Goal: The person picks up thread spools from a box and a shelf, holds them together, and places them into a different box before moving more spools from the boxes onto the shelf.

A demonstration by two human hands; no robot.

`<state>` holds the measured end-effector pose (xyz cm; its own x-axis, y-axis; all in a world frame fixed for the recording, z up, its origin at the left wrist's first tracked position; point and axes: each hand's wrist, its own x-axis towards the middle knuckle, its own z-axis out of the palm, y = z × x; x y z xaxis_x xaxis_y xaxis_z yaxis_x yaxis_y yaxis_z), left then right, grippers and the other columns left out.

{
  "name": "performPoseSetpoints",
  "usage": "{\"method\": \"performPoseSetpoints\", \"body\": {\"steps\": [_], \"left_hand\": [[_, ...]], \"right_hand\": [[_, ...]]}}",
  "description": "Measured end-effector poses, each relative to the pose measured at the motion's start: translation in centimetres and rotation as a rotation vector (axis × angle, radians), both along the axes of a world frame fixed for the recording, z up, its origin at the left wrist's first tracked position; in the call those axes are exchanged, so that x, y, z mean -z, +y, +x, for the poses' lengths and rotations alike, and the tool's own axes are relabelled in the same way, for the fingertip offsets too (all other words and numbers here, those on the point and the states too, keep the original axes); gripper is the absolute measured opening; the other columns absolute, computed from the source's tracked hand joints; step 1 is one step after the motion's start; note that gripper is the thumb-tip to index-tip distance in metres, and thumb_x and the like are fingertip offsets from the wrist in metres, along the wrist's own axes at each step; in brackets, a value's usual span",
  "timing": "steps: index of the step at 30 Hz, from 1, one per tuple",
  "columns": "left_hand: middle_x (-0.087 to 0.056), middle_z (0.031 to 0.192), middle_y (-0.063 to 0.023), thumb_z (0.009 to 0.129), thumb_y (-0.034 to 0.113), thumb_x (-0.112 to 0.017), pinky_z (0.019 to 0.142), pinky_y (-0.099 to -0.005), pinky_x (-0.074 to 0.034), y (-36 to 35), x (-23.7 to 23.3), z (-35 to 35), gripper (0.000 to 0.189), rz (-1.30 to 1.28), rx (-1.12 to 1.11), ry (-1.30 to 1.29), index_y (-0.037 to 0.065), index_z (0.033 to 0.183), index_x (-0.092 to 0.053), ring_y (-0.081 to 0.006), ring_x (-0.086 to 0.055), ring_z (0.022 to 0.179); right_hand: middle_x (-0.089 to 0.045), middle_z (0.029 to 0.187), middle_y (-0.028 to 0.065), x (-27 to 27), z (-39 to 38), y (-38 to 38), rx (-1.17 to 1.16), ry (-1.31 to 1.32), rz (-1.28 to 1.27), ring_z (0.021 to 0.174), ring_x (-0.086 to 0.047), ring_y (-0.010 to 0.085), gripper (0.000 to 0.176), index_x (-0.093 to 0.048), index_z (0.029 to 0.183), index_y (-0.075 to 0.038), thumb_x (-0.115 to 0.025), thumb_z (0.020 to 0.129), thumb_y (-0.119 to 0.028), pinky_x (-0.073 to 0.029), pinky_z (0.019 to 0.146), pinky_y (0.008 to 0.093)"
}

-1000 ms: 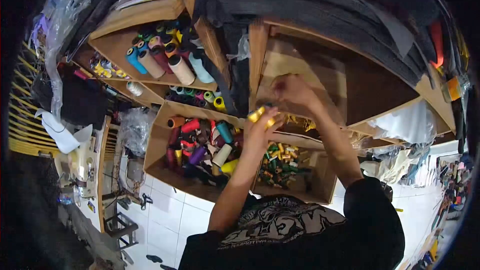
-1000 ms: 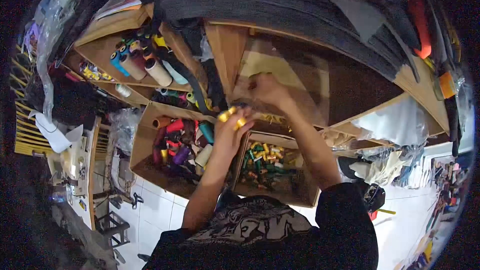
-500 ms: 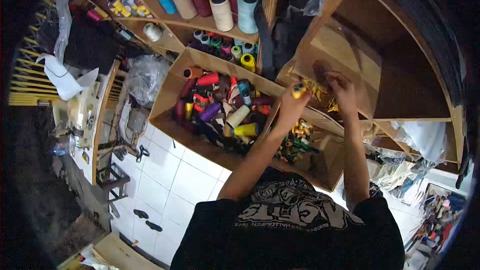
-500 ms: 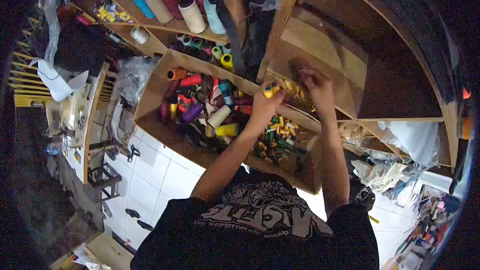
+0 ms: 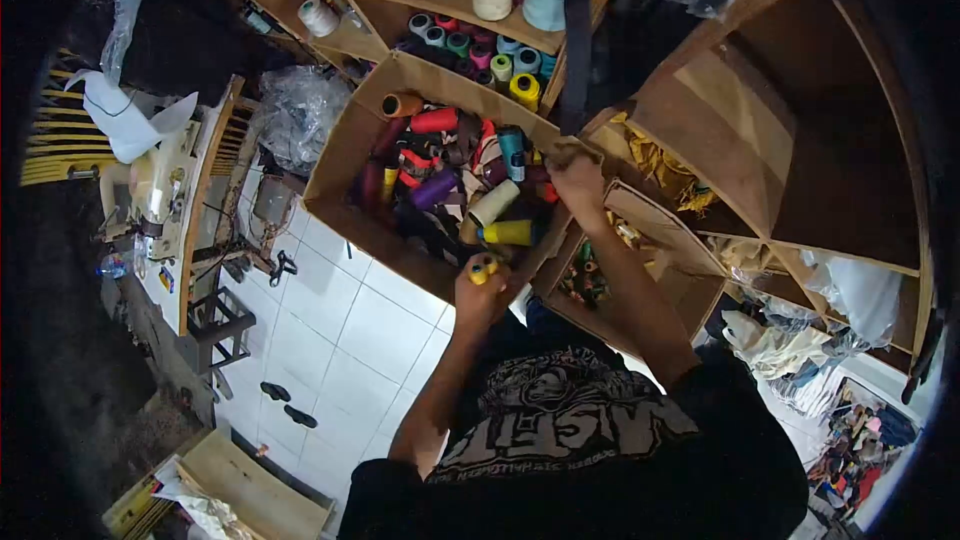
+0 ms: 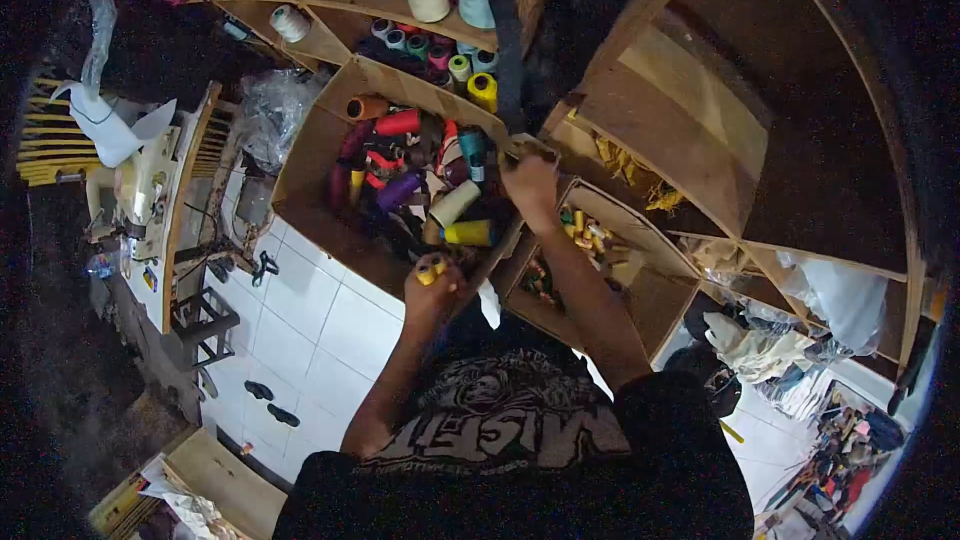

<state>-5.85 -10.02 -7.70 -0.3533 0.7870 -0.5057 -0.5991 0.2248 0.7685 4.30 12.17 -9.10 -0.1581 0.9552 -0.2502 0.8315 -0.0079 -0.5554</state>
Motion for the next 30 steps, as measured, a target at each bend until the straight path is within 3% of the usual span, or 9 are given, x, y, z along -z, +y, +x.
{"method": "performPoseSetpoints", "body": {"steps": [3,4,8,11,15,16,19,25,30], "left_hand": [[-0.060,0.081,-0.0076,0.077,-0.004,-0.054,0.065,-0.0276,-0.049,-1.5,-1.6,-2.9,0.023,-0.092,-0.048,0.076,-0.003,0.100,-0.052,-0.0158,-0.060,0.072],[-0.060,0.082,-0.0075,0.078,-0.004,-0.054,0.065,-0.0276,-0.050,-2.1,-1.6,-3.4,0.023,-0.078,-0.079,0.065,-0.002,0.100,-0.052,-0.0157,-0.060,0.072],[-0.060,0.083,-0.0082,0.081,-0.003,-0.053,0.064,-0.0277,-0.051,-2.8,-2.2,-4.8,0.020,-0.088,-0.118,0.067,-0.002,0.102,-0.052,-0.0163,-0.061,0.072],[-0.059,0.083,-0.0088,0.082,-0.003,-0.051,0.064,-0.0279,-0.051,-2.9,-2.6,-5.9,0.021,-0.093,-0.096,0.040,-0.002,0.103,-0.051,-0.0171,-0.061,0.074],[-0.058,0.084,-0.0087,0.082,-0.003,-0.050,0.063,-0.0281,-0.052,-2.8,-3.1,-7.2,0.023,-0.077,-0.081,0.056,-0.001,0.104,-0.051,-0.0179,-0.061,0.075],[-0.058,0.084,-0.0085,0.081,-0.004,-0.049,0.063,-0.0283,-0.051,-2.8,-3.0,-7.6,0.023,-0.059,-0.091,0.028,-0.002,0.105,-0.050,-0.0177,-0.061,0.076],[-0.058,0.084,-0.0076,0.082,-0.002,-0.054,0.062,-0.0278,-0.051,-1.2,-3.5,-8.1,0.022,0.017,-0.089,0.016,-0.002,0.104,-0.051,-0.0168,-0.061,0.075],[-0.060,0.097,-0.0093,0.083,0.004,-0.065,0.066,-0.0279,-0.053,4.2,-10.2,-5.7,0.027,0.220,-0.001,0.003,0.001,0.107,-0.051,-0.0171,-0.062,0.083],[-0.057,0.094,-0.0080,0.081,-0.003,-0.065,0.068,-0.0303,-0.055,6.1,-13.9,-2.9,0.032,0.330,-0.017,0.054,-0.001,0.109,-0.050,-0.0175,-0.062,0.081]], "right_hand": [[-0.061,0.086,0.0318,3.3,-2.8,0.8,-0.055,-0.083,-0.006,0.089,-0.061,0.0420,0.049,-0.064,0.080,0.006,-0.067,0.075,-0.042,-0.050,0.078,0.0454],[-0.062,0.091,0.0295,3.6,-3.1,0.5,-0.171,-0.092,-0.009,0.092,-0.061,0.0407,0.045,-0.062,0.088,0.005,-0.069,0.075,-0.038,-0.050,0.080,0.0469],[-0.061,0.105,0.0259,7.9,-5.6,-0.7,0.014,0.003,0.040,0.102,-0.058,0.0407,0.050,-0.052,0.108,0.002,-0.074,0.072,-0.024,-0.048,0.086,0.0463],[-0.061,0.105,0.0248,15.4,-4.8,0.5,-0.065,-0.046,-0.042,0.102,-0.058,0.0404,0.050,-0.055,0.107,0.000,-0.077,0.069,-0.023,-0.048,0.086,0.0453],[-0.061,0.108,0.0250,10.5,-4.5,1.8,-0.062,0.059,-0.101,0.102,-0.061,0.0325,0.051,-0.058,0.108,0.004,-0.078,0.070,-0.023,-0.052,0.078,0.0377],[-0.063,0.103,0.0212,5.9,-4.7,2.0,0.019,0.197,-0.395,0.098,-0.064,0.0251,0.045,-0.057,0.110,0.005,-0.074,0.077,-0.021,-0.054,0.072,0.0319],[-0.065,0.097,0.0138,-2.9,-4.5,-0.1,0.046,0.819,-0.498,0.091,-0.065,0.0184,0.040,-0.057,0.112,0.003,-0.070,0.083,-0.021,-0.056,0.069,0.0281],[-0.064,0.095,0.0087,-16.0,-2.7,-4.6,-0.115,0.910,-0.406,0.087,-0.062,0.0137,0.033,-0.057,0.110,0.002,-0.067,0.085,-0.016,-0.056,0.068,0.0279],[-0.064,0.102,0.0080,-18.8,-0.3,-6.5,-0.268,0.962,-0.167,0.091,-0.059,0.0116,0.030,-0.059,0.112,0.002,-0.066,0.086,-0.012,-0.050,0.078,0.0255]]}}
